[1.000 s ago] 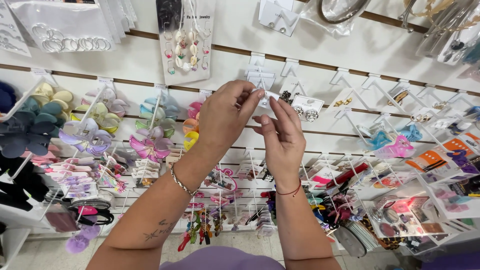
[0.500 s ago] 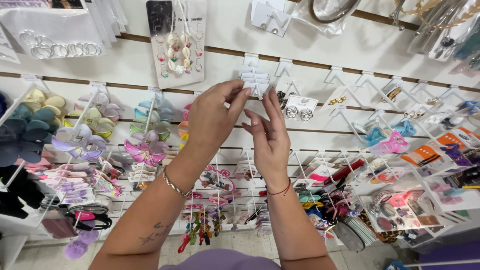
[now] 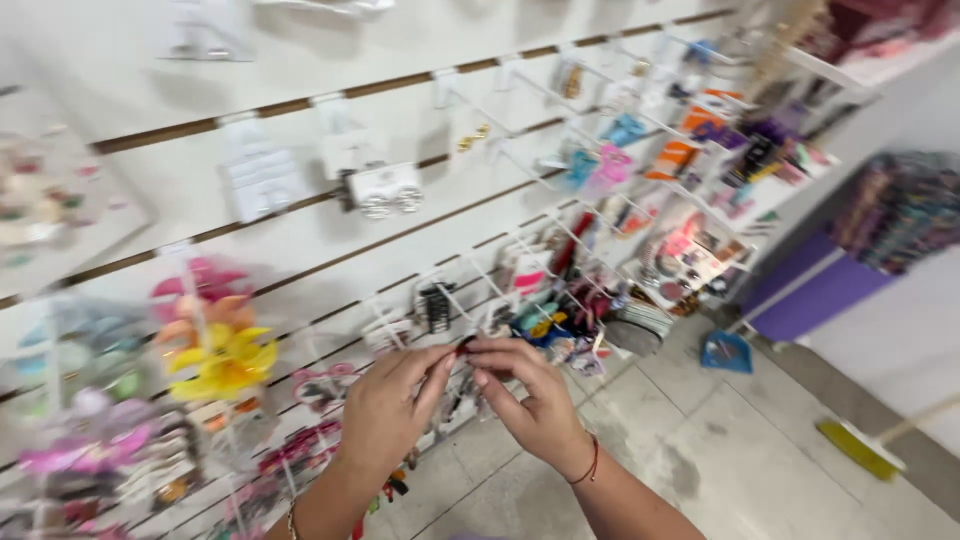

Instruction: Attaching price tags to jewelry and hair accessories and hanging them on a display wall

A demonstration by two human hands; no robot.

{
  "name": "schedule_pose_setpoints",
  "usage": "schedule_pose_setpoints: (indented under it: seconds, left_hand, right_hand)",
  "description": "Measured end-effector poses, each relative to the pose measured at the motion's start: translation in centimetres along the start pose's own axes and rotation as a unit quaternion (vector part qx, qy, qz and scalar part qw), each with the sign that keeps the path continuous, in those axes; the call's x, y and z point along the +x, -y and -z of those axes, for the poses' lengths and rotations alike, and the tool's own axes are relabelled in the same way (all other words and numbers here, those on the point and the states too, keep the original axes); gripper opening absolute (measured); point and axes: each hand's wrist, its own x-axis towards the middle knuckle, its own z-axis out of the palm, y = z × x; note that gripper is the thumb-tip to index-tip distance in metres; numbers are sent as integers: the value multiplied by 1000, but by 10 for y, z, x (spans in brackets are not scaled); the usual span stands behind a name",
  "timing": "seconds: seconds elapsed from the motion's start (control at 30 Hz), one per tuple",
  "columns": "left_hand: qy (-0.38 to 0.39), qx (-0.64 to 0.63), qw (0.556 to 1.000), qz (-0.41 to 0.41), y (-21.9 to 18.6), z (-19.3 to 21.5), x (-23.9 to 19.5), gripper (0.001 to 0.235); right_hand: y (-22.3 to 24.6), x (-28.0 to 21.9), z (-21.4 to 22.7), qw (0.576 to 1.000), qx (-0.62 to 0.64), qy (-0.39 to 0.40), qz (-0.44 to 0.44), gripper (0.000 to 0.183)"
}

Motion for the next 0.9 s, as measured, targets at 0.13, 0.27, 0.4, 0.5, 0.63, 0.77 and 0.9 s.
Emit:
schedule_pose_setpoints:
  seconds: [0.13, 0.27, 0.4, 0.5, 0.63, 0.77, 0.9]
  left_hand:
    - [122, -100, 987, 37, -39, -80, -12, 23]
    - [180, -188, 965, -6, -130, -161, -9, 24]
    - [195, -299, 930, -91, -244, -247, -5, 18]
    - [208, -354, 901, -139, -333, -297, -2, 14]
    - [266, -420, 851, -167, -415, -366, -9, 15]
    - [371, -421, 814, -150, -484, -431, -14, 15]
    - [439, -454, 762, -141, -557, -516, -6, 16]
  right_hand:
    - [1, -66, 78, 995, -87, -31, -47, 14]
    - [5, -153, 167, 975, -139, -103, -137, 11]
    - [18, -239, 267, 939, -207, -181, -208, 9]
    - [44, -287, 339, 919, -257, -194, -226, 14]
    - [59, -340, 414, 884, -310, -250, -245, 12]
    - [67, -386, 479, 845, -328, -313, -284, 11]
    - [62, -422, 559, 819, -349, -346, -297, 10]
